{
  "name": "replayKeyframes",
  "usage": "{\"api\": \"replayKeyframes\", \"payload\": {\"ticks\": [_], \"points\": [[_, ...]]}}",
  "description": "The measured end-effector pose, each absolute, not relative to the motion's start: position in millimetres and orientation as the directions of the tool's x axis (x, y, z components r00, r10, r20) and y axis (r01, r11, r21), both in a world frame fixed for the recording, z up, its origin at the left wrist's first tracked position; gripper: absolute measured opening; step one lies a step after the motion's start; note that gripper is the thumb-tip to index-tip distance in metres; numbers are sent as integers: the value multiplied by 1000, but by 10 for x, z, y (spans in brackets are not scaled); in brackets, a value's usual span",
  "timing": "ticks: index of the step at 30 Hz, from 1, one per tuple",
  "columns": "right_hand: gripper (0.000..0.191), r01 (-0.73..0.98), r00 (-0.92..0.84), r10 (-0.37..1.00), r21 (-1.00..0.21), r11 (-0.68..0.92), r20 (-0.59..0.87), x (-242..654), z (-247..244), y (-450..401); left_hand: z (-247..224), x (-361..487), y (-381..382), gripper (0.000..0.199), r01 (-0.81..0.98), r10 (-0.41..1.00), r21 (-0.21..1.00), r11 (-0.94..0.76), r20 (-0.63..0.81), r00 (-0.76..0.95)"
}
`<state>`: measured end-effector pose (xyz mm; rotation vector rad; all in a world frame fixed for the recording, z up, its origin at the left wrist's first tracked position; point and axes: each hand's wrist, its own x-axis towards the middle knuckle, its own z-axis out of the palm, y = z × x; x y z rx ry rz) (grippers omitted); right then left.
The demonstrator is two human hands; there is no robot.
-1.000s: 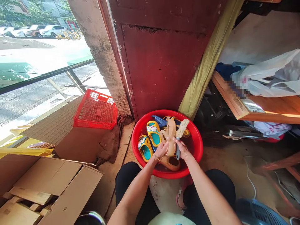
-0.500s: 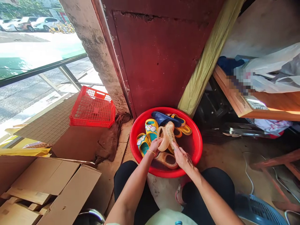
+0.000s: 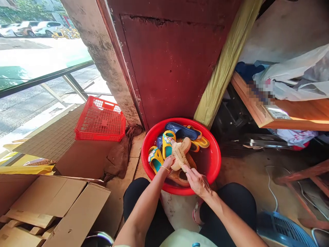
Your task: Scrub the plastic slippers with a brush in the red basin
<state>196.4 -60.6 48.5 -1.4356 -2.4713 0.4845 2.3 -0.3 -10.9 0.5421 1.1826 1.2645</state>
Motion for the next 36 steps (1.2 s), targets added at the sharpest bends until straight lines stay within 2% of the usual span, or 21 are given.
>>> {"api": "replayKeyframes", "payload": {"ticks": [4,8,12,16,19,21,23,28,30,33,36], "points": [[59,878,-324,946,-378,293,-20,2009,491,-176,-49,69,-10,28,-425,915,849,315,-390,-100],[60,922,-184,972,-368,120,-144,2077,448,183,-22,86,-55,42,-368,924,889,271,-347,-158],[62,917,-117,960,-398,6,-256,2186,383,198,-63,22,-64,58,-67,922,977,203,-213,-323],[57,902,-128,950,-431,-8,-286,2298,474,135,-65,17,-41,57,207,906,964,167,-67,-418],[58,836,-172,955,-549,11,-242,2368,661,-31,-49,83,-30,57,301,891,940,163,-9,-453],[57,761,-232,952,-647,49,-200,2400,820,-254,-51,121,-15,55,317,880,930,185,-13,-476],[54,739,-283,936,-670,74,-209,2408,987,-526,-66,139,13,54,283,871,936,208,-46,-489],[57,756,-453,751,-653,39,-480,2257,1267,-795,-116,141,82,57,121,897,980,160,-94,-431],[57,798,-435,733,-601,45,-523,2109,1270,-605,-122,154,63,56,122,920,985,125,-69,-385],[49,861,-309,819,-507,25,-484,1826,1192,-160,-118,186,-19,54,226,953,974,34,36,-301],[41,873,-232,867,-488,-14,-441,1578,1102,189,-108,198,-101,58,324,969,944,-69,141,-205]]}}
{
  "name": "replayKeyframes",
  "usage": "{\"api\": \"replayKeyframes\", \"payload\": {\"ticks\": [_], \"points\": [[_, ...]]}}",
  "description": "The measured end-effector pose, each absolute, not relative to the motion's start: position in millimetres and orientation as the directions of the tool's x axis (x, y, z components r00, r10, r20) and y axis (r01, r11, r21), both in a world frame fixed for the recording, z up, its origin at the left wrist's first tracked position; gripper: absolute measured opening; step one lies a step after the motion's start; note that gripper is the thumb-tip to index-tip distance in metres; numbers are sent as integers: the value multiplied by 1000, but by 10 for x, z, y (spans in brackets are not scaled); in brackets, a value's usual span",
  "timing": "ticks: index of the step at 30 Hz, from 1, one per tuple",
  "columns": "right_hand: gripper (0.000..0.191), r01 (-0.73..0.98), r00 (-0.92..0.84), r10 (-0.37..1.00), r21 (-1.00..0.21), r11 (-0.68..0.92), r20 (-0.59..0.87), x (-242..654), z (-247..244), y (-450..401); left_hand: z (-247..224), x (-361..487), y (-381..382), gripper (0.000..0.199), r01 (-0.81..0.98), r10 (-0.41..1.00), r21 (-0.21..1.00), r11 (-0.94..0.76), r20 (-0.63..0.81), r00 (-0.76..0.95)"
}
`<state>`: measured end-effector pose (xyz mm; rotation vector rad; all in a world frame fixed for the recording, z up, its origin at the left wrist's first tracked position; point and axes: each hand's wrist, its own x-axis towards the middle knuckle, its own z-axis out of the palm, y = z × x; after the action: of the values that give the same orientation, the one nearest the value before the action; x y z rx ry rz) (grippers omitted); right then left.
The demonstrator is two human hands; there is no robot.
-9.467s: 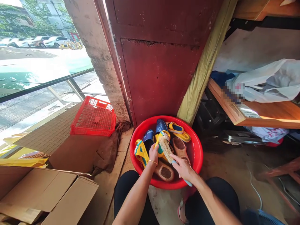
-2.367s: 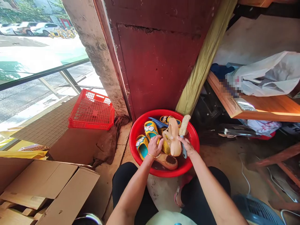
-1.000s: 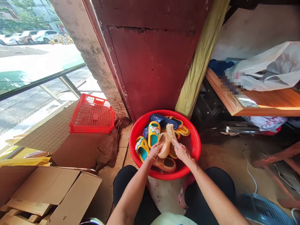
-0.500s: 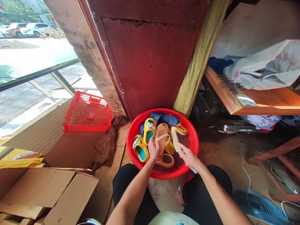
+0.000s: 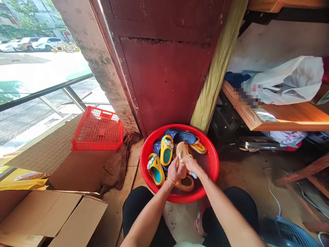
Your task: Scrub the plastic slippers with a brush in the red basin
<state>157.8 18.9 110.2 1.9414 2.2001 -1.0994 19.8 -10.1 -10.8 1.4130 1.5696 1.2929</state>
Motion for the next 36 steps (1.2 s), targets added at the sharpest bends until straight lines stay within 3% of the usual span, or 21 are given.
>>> {"api": "replayKeyframes", "payload": {"ticks": [4,11,16,20,23,27,32,36], "points": [[37,850,-250,873,-526,-9,-418,1521,1012,232,-89,161,-128,58,294,961,954,-59,134,-243],[53,717,-496,748,-694,66,-441,2032,892,-356,-70,121,-16,60,-2,936,999,49,-47,-350],[56,760,-407,769,-649,-14,-493,2062,839,-376,-2,155,1,65,-128,913,981,147,-184,-364],[57,774,-267,846,-625,-97,-462,1802,818,-151,64,195,-99,66,-213,960,956,202,-236,-149],[54,762,-283,842,-641,-93,-459,1693,826,-140,72,212,-174,68,-276,973,942,190,-219,-76],[43,757,-392,776,-652,-33,-494,1878,936,-401,22,215,-187,74,-347,958,926,146,-221,-186],[52,700,-549,636,-714,-5,-542,2448,1282,-661,5,222,-125,72,-292,953,947,136,-205,-223],[57,639,-533,708,-769,-22,-464,2689,1418,-642,62,213,-148,73,-109,971,985,137,-155,-181]]}}
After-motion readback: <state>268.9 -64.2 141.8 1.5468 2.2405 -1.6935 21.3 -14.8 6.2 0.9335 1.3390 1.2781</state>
